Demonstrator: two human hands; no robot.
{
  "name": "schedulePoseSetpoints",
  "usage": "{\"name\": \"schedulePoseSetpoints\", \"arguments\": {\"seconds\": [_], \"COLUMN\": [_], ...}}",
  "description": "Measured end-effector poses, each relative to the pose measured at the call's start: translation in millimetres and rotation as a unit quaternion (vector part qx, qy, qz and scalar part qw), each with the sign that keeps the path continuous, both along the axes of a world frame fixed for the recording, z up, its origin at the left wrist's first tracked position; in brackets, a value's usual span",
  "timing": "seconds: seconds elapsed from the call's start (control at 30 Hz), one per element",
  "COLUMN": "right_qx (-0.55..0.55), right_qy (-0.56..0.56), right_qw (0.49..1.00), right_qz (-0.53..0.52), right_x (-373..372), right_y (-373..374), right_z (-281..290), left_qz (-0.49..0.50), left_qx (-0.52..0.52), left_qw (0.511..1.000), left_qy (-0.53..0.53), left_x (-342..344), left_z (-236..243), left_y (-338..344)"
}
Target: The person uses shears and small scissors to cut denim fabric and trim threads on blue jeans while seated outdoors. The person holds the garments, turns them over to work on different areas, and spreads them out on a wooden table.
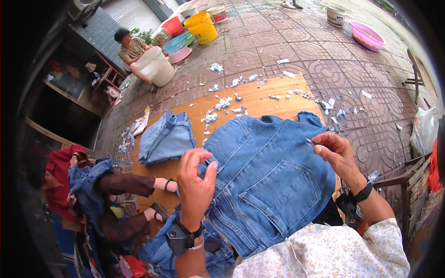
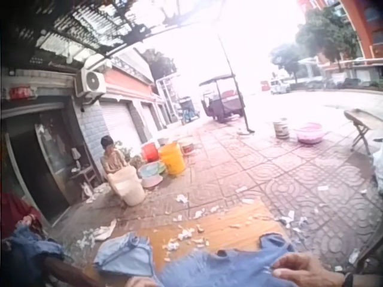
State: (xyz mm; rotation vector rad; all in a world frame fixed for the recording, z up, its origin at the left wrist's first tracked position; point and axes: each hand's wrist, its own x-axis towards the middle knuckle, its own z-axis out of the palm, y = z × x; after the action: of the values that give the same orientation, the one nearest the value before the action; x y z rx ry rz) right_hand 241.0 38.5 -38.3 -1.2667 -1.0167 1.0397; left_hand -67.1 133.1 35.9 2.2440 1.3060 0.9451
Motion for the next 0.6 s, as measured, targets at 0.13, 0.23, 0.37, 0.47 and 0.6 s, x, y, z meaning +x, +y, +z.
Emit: {"name": "schedulePoseSetpoints", "arguments": {"seconds": [0.13,0.23,0.37,0.47,0.6], "right_qx": [0.066,0.11,0.123,0.105,0.097], "right_qy": [-0.035,-0.046,-0.029,0.01,-0.097], "right_qw": [0.997,0.992,0.988,0.991,0.989], "right_qz": [0.017,0.036,0.088,0.081,0.054], "right_x": [-1,-9,-27,-29,-22], "right_y": [23,45,74,82,87], "right_z": [10,28,38,30,36], "left_qz": [-0.045,-0.046,-0.199,-0.234,-0.202], "left_qx": [0.048,-0.01,-0.224,-0.364,-0.414], "left_qw": [0.99,0.967,0.935,0.901,0.848], "left_qy": [0.124,0.251,0.189,-0.019,-0.264], "left_x": [33,70,64,70,69], "left_z": [8,-14,-71,-63,-59], "left_y": [65,110,160,145,122]}}
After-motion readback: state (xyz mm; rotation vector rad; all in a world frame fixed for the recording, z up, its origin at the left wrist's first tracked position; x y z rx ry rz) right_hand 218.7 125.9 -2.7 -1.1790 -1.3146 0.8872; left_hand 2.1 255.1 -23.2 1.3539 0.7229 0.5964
